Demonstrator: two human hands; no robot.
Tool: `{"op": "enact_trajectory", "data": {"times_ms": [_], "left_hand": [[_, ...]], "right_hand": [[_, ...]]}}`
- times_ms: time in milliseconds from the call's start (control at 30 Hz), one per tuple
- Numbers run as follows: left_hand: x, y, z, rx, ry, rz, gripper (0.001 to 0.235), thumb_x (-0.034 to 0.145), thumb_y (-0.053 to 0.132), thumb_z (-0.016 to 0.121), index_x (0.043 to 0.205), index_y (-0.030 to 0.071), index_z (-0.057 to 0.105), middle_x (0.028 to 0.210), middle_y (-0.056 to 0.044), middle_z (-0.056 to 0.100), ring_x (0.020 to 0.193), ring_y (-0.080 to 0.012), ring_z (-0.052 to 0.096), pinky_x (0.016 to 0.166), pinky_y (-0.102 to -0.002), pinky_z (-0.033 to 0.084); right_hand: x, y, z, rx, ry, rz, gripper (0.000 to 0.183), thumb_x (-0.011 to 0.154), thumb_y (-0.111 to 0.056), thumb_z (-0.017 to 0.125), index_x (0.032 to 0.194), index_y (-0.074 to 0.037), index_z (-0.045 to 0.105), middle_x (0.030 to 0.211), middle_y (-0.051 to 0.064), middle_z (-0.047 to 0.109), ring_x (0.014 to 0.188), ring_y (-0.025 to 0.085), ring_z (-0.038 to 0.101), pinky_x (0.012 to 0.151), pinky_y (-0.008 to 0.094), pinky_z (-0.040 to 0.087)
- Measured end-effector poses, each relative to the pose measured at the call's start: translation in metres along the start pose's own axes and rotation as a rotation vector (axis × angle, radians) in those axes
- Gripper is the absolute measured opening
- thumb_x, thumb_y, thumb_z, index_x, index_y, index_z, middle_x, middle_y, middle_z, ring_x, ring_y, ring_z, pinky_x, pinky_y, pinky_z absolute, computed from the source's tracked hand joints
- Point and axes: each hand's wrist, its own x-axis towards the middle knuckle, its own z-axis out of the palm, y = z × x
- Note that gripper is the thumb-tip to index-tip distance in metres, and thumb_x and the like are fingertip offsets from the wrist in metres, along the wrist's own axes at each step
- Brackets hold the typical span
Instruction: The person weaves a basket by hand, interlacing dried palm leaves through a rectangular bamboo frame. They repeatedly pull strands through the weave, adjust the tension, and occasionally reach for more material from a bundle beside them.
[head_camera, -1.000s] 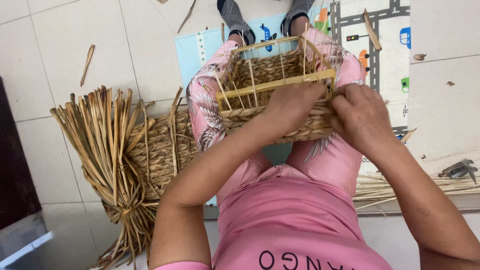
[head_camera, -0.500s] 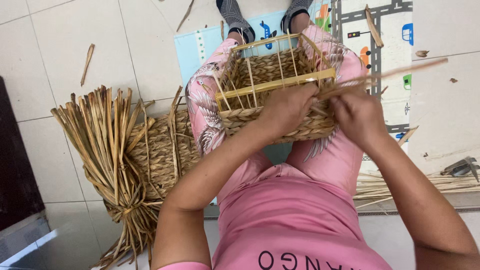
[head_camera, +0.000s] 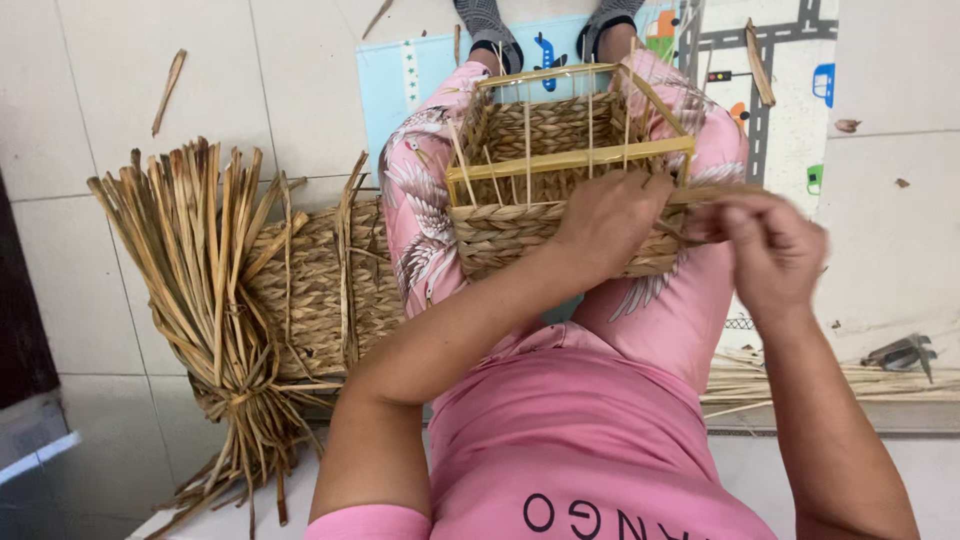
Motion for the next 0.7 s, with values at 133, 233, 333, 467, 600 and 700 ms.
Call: {"op": "enact_trajectory", "data": {"times_ms": [133, 233, 333, 467, 600, 700], "left_hand": [[-0.006, 0.000, 0.010, -0.017, 0.085, -0.044, 0.015, 0.088, 0.008, 0.062, 0.102, 0.007, 0.067, 0.101, -0.012, 0.069, 0.089, -0.0287, 0.073, 0.072, -0.043, 0.058], [-0.002, 0.000, 0.025, -0.039, 0.208, -0.048, 0.018, 0.088, 0.013, 0.060, 0.103, 0.010, 0.070, 0.108, -0.011, 0.070, 0.091, -0.0290, 0.073, 0.073, -0.042, 0.058], [0.003, 0.002, 0.042, -0.036, 0.206, -0.102, 0.022, 0.091, 0.020, 0.061, 0.110, 0.015, 0.070, 0.106, -0.007, 0.073, 0.097, -0.0254, 0.073, 0.075, -0.039, 0.059], [0.009, -0.001, 0.046, -0.113, 0.300, -0.021, 0.049, 0.081, 0.030, 0.064, 0.124, 0.008, 0.064, 0.100, -0.008, 0.072, 0.097, -0.0264, 0.073, 0.082, -0.039, 0.059], [-0.012, -0.023, 0.017, -0.253, 0.312, -0.124, 0.031, 0.093, 0.029, 0.066, 0.122, 0.017, 0.067, 0.108, -0.004, 0.074, 0.098, -0.0231, 0.074, 0.084, -0.037, 0.059], [-0.076, -0.112, -0.021, -0.226, 0.631, -0.124, 0.035, 0.103, 0.025, 0.063, 0.135, 0.013, 0.058, 0.132, -0.008, 0.066, 0.115, -0.0230, 0.069, 0.100, -0.033, 0.058]], "right_hand": [[0.009, -0.006, -0.003, -0.638, 0.022, -0.180, 0.021, 0.107, -0.011, 0.078, 0.127, -0.005, 0.074, 0.097, 0.011, 0.069, 0.089, 0.019, 0.069, 0.081, 0.032, 0.056], [0.019, -0.011, 0.002, -1.001, -0.033, -0.362, 0.015, 0.103, -0.011, 0.084, 0.116, -0.010, 0.077, 0.094, 0.009, 0.067, 0.087, 0.025, 0.066, 0.079, 0.036, 0.052], [0.020, -0.014, -0.002, -1.079, -0.069, -0.378, 0.012, 0.095, -0.012, 0.088, 0.098, -0.006, 0.078, 0.085, 0.012, 0.064, 0.078, 0.029, 0.064, 0.076, 0.043, 0.051], [0.025, 0.020, -0.027, -1.053, -0.189, -0.056, 0.015, 0.105, -0.019, 0.083, 0.103, -0.005, 0.076, 0.088, 0.013, 0.067, 0.079, 0.026, 0.065, 0.073, 0.038, 0.052], [0.043, 0.093, -0.058, -0.824, -0.126, 0.156, 0.037, 0.104, -0.020, 0.079, 0.122, 0.009, 0.063, 0.101, 0.024, 0.067, 0.085, 0.029, 0.067, 0.075, 0.043, 0.052], [0.046, 0.125, -0.085, -0.472, -0.270, 0.127, 0.034, 0.115, -0.022, 0.056, 0.132, 0.007, 0.060, 0.118, 0.016, 0.066, 0.111, 0.022, 0.064, 0.096, 0.038, 0.048]]}}
